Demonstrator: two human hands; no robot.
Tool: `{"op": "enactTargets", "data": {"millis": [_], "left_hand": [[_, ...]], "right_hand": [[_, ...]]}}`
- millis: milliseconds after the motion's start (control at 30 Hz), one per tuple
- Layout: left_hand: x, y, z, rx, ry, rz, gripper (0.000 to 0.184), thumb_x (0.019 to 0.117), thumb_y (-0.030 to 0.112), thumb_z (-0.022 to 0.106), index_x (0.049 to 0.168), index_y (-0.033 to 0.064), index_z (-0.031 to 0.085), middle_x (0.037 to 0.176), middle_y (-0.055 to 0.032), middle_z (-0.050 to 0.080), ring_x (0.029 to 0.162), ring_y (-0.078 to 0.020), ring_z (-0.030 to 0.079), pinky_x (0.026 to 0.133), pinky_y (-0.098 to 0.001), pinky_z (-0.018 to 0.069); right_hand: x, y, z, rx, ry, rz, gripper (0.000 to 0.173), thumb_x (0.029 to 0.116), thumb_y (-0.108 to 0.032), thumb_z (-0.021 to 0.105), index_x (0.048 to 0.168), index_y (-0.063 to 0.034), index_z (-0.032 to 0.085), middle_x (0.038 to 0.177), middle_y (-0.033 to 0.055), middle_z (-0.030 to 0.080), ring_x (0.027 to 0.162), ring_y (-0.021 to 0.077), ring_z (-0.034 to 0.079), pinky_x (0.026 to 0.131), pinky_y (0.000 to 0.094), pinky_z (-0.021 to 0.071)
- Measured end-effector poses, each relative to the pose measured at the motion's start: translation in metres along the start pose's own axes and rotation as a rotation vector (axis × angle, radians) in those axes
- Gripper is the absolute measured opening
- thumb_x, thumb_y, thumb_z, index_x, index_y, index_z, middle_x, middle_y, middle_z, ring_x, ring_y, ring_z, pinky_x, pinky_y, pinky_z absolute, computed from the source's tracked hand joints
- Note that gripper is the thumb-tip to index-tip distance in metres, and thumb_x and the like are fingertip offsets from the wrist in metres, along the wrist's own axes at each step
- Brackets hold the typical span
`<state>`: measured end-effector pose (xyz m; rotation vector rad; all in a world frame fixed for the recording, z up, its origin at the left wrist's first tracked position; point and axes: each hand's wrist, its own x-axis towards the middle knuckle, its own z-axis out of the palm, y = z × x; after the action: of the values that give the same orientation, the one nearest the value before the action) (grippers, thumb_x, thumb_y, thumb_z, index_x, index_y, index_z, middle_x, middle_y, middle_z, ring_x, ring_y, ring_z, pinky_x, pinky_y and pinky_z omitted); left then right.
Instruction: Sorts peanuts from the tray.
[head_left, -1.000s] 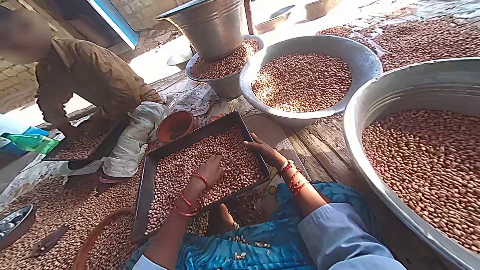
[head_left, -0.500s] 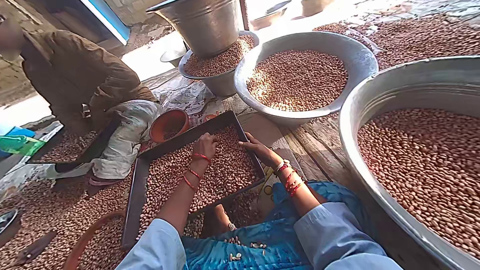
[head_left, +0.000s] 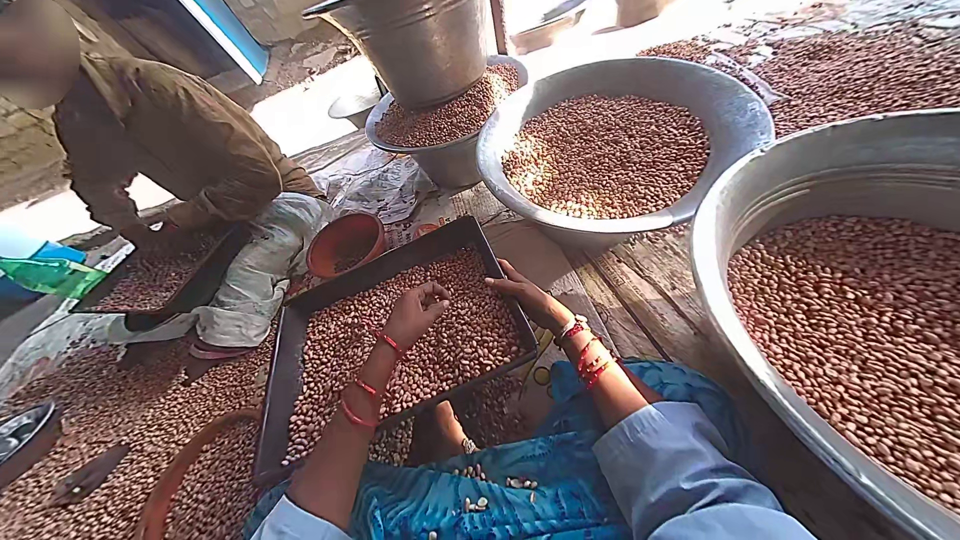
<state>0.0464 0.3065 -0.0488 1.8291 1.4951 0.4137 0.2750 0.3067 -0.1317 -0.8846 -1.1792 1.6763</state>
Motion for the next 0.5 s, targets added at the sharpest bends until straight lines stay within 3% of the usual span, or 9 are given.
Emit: {"op": "enactTargets", "data": {"millis": [67, 133, 167, 233, 300, 333, 400, 500], "left_hand": [[-0.012, 0.013, 0.016, 0.221, -0.035, -0.006, 0.026, 0.0988, 0.021, 0.07, 0.119, 0.0043, 0.07, 0.087, -0.0059, 0.065, 0.069, -0.0112, 0.053, 0.072, -0.0325, 0.0476], [-0.017, 0.02, 0.025, 0.323, -0.066, -0.028, 0.029, 0.098, 0.023, 0.071, 0.12, 0.0047, 0.072, 0.089, -0.0116, 0.068, 0.073, -0.0194, 0.057, 0.077, -0.0406, 0.0501], [-0.017, 0.017, 0.024, 0.306, -0.064, -0.023, 0.027, 0.098, 0.021, 0.071, 0.118, 0.004, 0.072, 0.088, -0.0108, 0.068, 0.073, -0.0178, 0.057, 0.077, -0.0388, 0.05], [-0.017, 0.0, 0.008, 0.098, 0.017, 0.033, 0.019, 0.0967, 0.014, 0.07, 0.111, 0.002, 0.071, 0.078, 0.0, 0.063, 0.064, -0.005, 0.05, 0.067, -0.0257, 0.0452], [-0.017, -0.017, -0.012, -0.209, 0.142, 0.079, 0.009, 0.0973, 0.002, 0.057, 0.105, 0.0006, 0.061, 0.069, 0.0073, 0.056, 0.053, 0.0029, 0.046, 0.052, -0.0149, 0.039], [-0.017, -0.022, -0.021, -0.253, 0.206, 0.075, 0.014, 0.0954, 0.0, 0.047, 0.104, 0.0012, 0.057, 0.067, 0.008, 0.052, 0.05, 0.0037, 0.045, 0.048, -0.0126, 0.0377], [-0.019, -0.029, -0.038, -0.039, 0.25, 0.029, 0.021, 0.0968, -0.001, 0.049, 0.114, -0.0032, 0.061, 0.075, 0.0001, 0.054, 0.056, -0.0027, 0.045, 0.055, -0.0203, 0.0392], [-0.018, -0.021, -0.031, 0.38, 0.122, -0.091, 0.024, 0.1017, 0.016, 0.063, 0.12, 0.0016, 0.069, 0.083, -0.0108, 0.062, 0.072, -0.0204, 0.054, 0.076, -0.041, 0.0465]], "right_hand": [[0.0, 0.0, 0.001, 0.006, 0.003, 0.001, 0.069, 0.1002, -0.031, 0.056, 0.158, -0.0129, 0.025, 0.132, 0.0106, 0.057, 0.1, 0.0091, 0.064, 0.083, 0.0257, 0.0561], [0.0, 0.002, 0.001, 0.007, 0.01, 0.001, 0.069, 0.1, -0.032, 0.056, 0.159, -0.0134, 0.026, 0.133, 0.0104, 0.057, 0.102, 0.0095, 0.065, 0.084, 0.0264, 0.0562], [0.0, 0.002, 0.001, 0.009, 0.009, 0.0, 0.069, 0.1, -0.032, 0.056, 0.159, -0.0134, 0.025, 0.133, 0.0106, 0.057, 0.103, 0.0099, 0.064, 0.085, 0.0266, 0.056], [-0.001, 0.002, 0.002, 0.011, 0.013, -0.002, 0.069, 0.1004, -0.032, 0.055, 0.159, -0.0131, 0.025, 0.133, 0.0108, 0.057, 0.103, 0.0099, 0.064, 0.085, 0.0265, 0.056], [-0.003, 0.0, 0.002, 0.012, 0.021, -0.003, 0.067, 0.1008, -0.03, 0.054, 0.159, -0.0123, 0.026, 0.132, 0.0109, 0.057, 0.103, 0.0097, 0.064, 0.085, 0.0266, 0.0557], [-0.003, 0.0, 0.002, 0.009, 0.024, -0.005, 0.067, 0.1006, -0.03, 0.054, 0.159, -0.0121, 0.026, 0.132, 0.0106, 0.057, 0.103, 0.0095, 0.064, 0.085, 0.0263, 0.0556], [-0.001, 0.0, 0.002, 0.004, 0.024, -0.001, 0.067, 0.1003, -0.031, 0.055, 0.158, -0.0127, 0.026, 0.134, 0.0108, 0.056, 0.103, 0.01, 0.063, 0.084, 0.0268, 0.055], [0.0, 0.0, 0.003, -0.004, 0.025, 0.002, 0.069, 0.1, -0.03, 0.056, 0.159, -0.0137, 0.025, 0.132, 0.0103, 0.057, 0.101, 0.0087, 0.064, 0.082, 0.0255, 0.0553]]}}
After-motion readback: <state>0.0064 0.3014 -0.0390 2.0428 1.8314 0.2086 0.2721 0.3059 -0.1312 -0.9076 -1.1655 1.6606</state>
